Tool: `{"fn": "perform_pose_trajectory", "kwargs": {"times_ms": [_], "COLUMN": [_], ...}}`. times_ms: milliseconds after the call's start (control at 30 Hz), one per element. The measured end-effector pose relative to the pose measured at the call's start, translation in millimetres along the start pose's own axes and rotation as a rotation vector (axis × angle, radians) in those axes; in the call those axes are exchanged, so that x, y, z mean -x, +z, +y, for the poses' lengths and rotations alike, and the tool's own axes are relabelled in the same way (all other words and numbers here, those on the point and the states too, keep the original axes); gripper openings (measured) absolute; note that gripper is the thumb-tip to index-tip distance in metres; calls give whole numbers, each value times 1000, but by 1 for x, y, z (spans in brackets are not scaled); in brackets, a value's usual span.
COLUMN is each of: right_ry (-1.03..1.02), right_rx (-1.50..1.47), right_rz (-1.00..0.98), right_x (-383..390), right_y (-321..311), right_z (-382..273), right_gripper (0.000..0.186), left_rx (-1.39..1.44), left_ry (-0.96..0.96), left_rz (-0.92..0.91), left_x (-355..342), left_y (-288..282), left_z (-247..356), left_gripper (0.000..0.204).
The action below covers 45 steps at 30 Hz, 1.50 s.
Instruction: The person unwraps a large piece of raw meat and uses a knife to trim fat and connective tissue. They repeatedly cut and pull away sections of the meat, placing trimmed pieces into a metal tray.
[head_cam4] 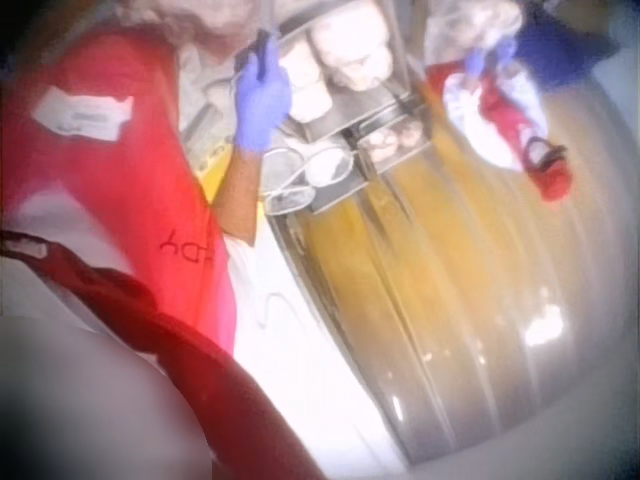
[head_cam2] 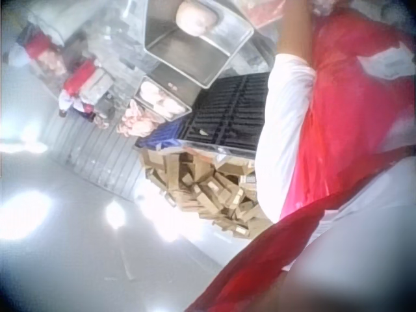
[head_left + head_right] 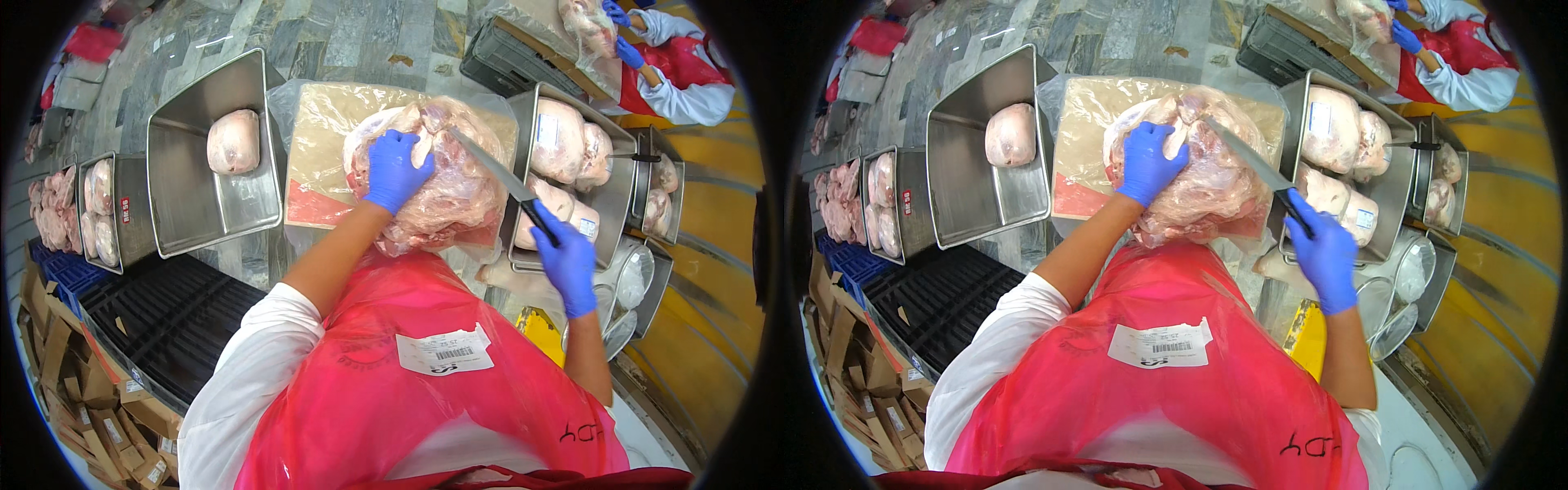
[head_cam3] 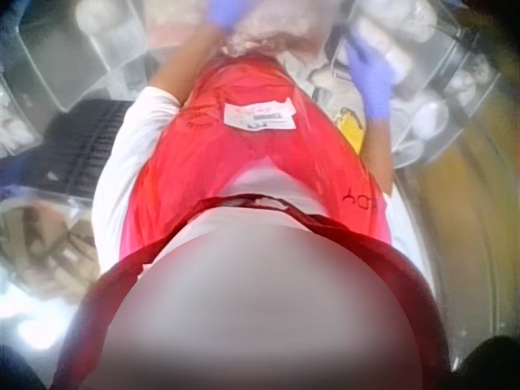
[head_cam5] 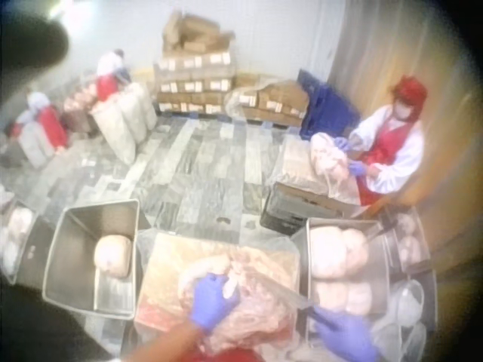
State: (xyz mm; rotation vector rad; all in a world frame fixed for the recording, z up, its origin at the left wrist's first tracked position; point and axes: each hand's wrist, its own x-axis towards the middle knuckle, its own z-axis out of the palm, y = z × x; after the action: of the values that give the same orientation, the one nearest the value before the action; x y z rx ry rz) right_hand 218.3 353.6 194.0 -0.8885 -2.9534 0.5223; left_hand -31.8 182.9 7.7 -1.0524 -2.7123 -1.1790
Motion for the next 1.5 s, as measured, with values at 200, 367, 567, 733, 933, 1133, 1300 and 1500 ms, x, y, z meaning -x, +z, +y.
{"fn": "perform_pose_trajectory", "kwargs": {"times_ms": [200, 367, 567, 733, 933, 1133, 1300, 1500], "right_ry": [-259, -209, -269, -228, -252, -267, -215, 126], "right_rx": [283, 379, 406, 456, 473, 561, 482, -16], "right_rz": [-60, -150, -148, -186, -192, -319, -206, -6], "right_x": [-20, -38, -46, -52, -62, -85, -63, 25], "right_y": [-57, -62, -77, -73, -66, -64, -22, 79], "right_z": [-51, -82, -113, -119, -132, -162, -138, -43], "right_gripper": [40, 38, 33, 33, 32, 35, 41, 51], "left_rx": [-72, -22, -7, 5, -12, 60, 158, 288], "left_ry": [-29, 8, -28, -16, -9, 15, 20, 7], "left_rz": [-58, -50, -82, -83, -138, -138, -108, -94], "left_x": [5, 12, 12, 10, 6, 2, 2, 6], "left_y": [-2, -7, -9, -8, -11, -10, -1, 0], "left_z": [13, 12, 10, 8, 9, 2, -9, -7], "left_gripper": [46, 48, 48, 46, 43, 41, 42, 37]}}
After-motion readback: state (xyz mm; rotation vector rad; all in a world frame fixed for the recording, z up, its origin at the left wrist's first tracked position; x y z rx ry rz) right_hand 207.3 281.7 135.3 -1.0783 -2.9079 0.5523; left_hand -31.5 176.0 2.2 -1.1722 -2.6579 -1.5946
